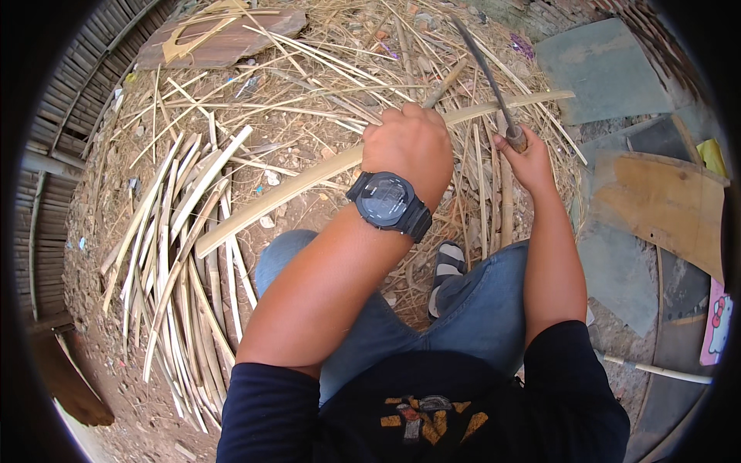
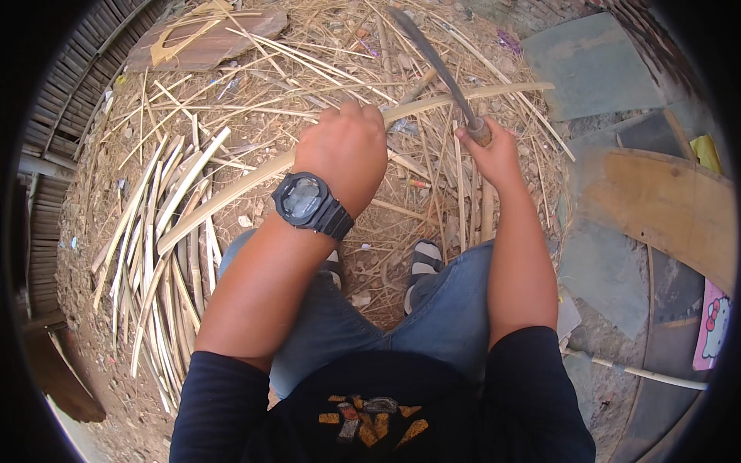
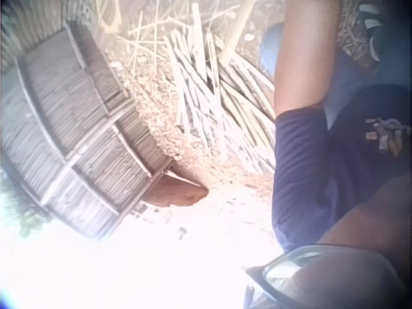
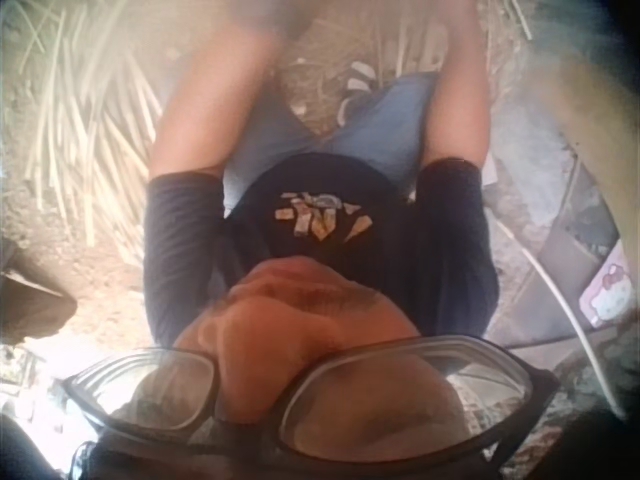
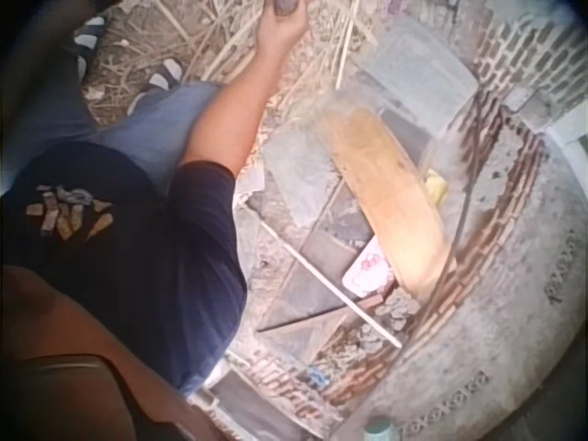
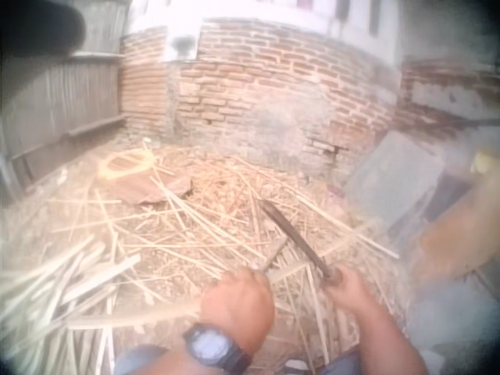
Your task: The person sits on the ground and uses a curved knife to shave thin strips off a long piece of bamboo. They hold the bamboo with their left hand and repeatedly draw the knife along its length to remove the outer layer, creating a pile of shavings on the floor.
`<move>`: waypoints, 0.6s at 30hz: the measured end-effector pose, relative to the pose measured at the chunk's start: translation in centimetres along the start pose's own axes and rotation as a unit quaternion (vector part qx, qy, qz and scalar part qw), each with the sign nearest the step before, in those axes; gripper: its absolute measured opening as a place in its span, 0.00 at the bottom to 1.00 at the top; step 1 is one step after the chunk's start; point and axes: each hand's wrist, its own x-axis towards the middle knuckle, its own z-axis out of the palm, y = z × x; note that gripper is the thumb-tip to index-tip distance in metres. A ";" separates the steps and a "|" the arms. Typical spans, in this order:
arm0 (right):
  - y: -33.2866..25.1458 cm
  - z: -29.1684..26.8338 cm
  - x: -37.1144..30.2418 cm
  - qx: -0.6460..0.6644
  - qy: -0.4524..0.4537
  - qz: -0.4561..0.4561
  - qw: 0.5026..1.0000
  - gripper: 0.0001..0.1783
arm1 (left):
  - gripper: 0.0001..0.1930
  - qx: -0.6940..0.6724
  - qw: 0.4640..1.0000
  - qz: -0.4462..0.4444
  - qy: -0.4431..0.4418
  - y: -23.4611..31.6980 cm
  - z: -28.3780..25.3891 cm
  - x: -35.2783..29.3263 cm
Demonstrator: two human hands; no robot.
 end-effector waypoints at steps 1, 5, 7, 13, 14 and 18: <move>0.4 0.2 0.1 0.009 0.023 0.001 1.000 0.28 | 0.08 -0.008 1.000 -0.003 -0.003 0.1 0.3 0.0; 1.7 1.6 -0.2 0.003 0.066 -0.035 0.997 0.31 | 0.08 -0.040 0.999 -0.010 -0.035 0.1 0.5 0.3; -0.5 1.6 -0.5 0.015 0.029 -0.074 0.997 0.31 | 0.08 -0.045 0.998 0.005 -0.034 -0.9 0.2 0.2; 0.3 0.5 -0.1 0.090 0.053 0.000 0.995 0.26 | 0.08 -0.150 0.986 0.054 -0.047 -1.0 1.3 0.7; -0.4 0.7 -0.5 0.094 0.068 -0.012 0.993 0.26 | 0.08 -0.177 0.981 0.071 -0.040 -1.6 1.8 0.8; -2.4 -1.2 -1.2 0.098 0.043 -0.037 0.994 0.28 | 0.10 -0.290 0.943 0.122 -0.106 -2.9 1.0 1.8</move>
